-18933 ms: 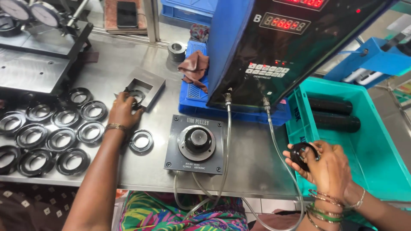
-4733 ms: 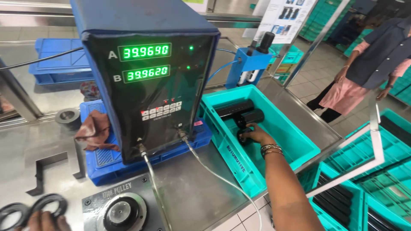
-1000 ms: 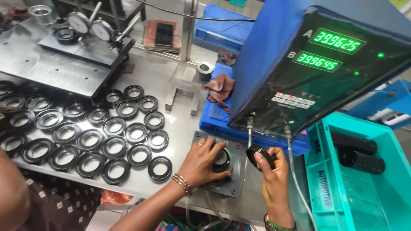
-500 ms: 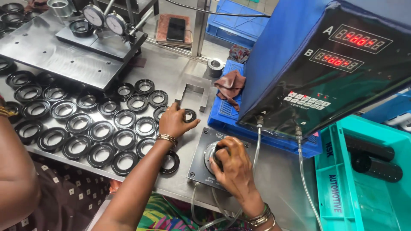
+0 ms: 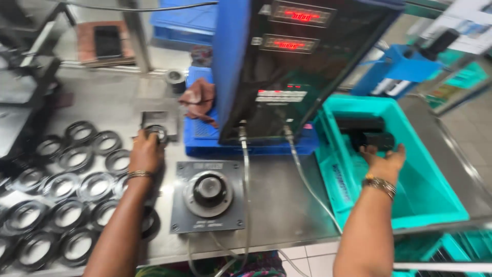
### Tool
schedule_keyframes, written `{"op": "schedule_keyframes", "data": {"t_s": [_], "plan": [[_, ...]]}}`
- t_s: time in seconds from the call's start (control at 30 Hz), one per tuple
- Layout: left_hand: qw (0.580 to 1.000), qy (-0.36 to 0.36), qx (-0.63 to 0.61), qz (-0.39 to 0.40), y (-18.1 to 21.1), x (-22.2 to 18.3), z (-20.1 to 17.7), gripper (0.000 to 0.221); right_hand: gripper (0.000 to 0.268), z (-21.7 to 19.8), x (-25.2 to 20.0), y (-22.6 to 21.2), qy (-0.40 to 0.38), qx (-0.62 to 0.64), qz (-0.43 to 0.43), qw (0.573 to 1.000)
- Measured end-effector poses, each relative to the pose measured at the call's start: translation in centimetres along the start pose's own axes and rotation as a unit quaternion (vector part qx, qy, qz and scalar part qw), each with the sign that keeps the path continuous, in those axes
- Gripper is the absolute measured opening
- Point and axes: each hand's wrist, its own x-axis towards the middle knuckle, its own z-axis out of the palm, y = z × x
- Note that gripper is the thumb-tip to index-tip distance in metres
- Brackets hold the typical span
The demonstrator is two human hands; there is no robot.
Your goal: Inspecting and measuring the dimensions of metal rings using a digital gauge and comparative tools at a workstation.
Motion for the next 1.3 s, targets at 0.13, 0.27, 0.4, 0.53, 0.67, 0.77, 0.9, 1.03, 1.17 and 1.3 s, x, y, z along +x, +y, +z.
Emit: {"op": "schedule_keyframes", "data": {"t_s": [0.13, 0.27, 0.4, 0.53, 0.67, 0.77, 0.9, 1.03, 1.17, 1.3], "plan": [[0.998, -0.039, 0.043, 0.005, 0.7, -1.0, 0.3, 0.029, 0.077, -3.0, 8.1, -1.0, -0.009, 0.052, 0.051, 0.997], [0.987, -0.073, 0.143, -0.002, 2.9, -3.8, -2.6, 0.045, 0.076, -4.7, 15.3, -0.1, 0.014, 0.018, 0.162, 0.986], [0.983, -0.081, 0.166, 0.003, 2.2, -8.3, -3.9, 0.05, 0.065, -2.3, 14.0, 1.4, 0.033, 0.213, 0.173, 0.961], [0.978, -0.128, 0.161, -0.031, 2.6, -9.5, -5.5, 0.052, 0.062, 0.4, 11.1, 3.8, 0.031, 0.247, 0.072, 0.966], [0.959, -0.205, 0.191, -0.032, 1.7, -11.1, -4.9, 0.055, 0.078, 0.8, 8.4, 4.1, 0.13, 0.198, -0.028, 0.971], [0.954, -0.203, 0.218, -0.023, 0.1, -14.0, -3.2, 0.055, 0.085, -0.2, 10.3, 3.6, 0.122, 0.138, -0.039, 0.982], [0.942, -0.208, 0.26, -0.053, 1.0, -15.0, -4.7, 0.05, 0.078, -2.4, 14.6, 2.9, 0.051, -0.016, -0.067, 0.996], [0.906, -0.281, 0.31, -0.062, 2.3, -13.7, -7.5, 0.051, 0.072, -1.8, 13.1, 1.5, 0.042, 0.091, -0.042, 0.994], [0.937, -0.244, 0.25, -0.023, 1.4, -13.8, -7.2, 0.053, 0.047, -0.4, 7.7, -1.5, -0.14, 0.111, -0.178, 0.968], [0.972, -0.167, 0.167, -0.016, 3.1, -13.3, -8.8, 0.051, 0.049, 4.3, -9.5, -2.1, -0.174, -0.081, -0.136, 0.972]]}}
